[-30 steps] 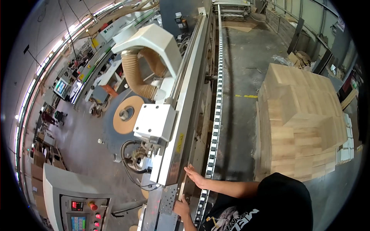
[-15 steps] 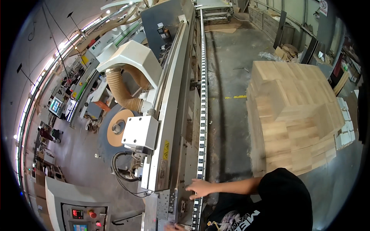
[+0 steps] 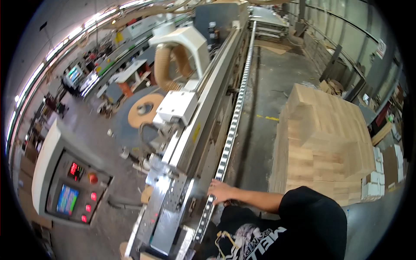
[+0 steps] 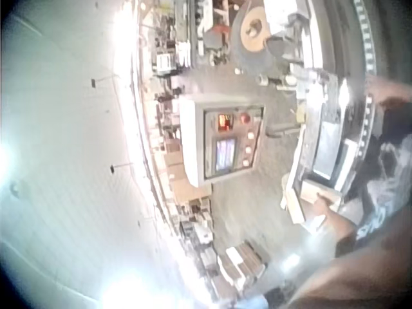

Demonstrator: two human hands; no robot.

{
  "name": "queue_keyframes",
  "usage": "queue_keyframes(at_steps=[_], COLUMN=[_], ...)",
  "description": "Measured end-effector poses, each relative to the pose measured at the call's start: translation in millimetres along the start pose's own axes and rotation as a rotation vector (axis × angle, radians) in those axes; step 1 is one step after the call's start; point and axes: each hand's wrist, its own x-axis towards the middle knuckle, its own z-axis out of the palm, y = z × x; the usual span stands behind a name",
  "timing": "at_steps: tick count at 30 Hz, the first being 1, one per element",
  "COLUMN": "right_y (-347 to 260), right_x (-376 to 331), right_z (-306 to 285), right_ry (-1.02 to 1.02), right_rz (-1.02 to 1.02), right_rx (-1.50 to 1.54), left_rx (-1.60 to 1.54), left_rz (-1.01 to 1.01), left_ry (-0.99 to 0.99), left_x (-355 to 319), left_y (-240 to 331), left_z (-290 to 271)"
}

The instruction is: The person feeds wooden blocks into an industrial woodworking machine by hand and then stacks the processed blocks onto a wooden pile on the floor.

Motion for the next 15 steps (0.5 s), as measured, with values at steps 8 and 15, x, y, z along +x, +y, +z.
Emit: queue_keyframes(at_steps=[8,15], right_y=[12,4], right_x=[-1,6], right_z=[0,10], right_ry=[-0.005,-0.087], right_rz=[0.089,0.067], right_rx=[0.053,0.062], left_rx=[-0.245,-0.166], left_rz=[-0.123,-0.157], left_ry=[-0.203,-0.155], left_x=[-27,-18], left_y=[31,9], left_z=[5,6])
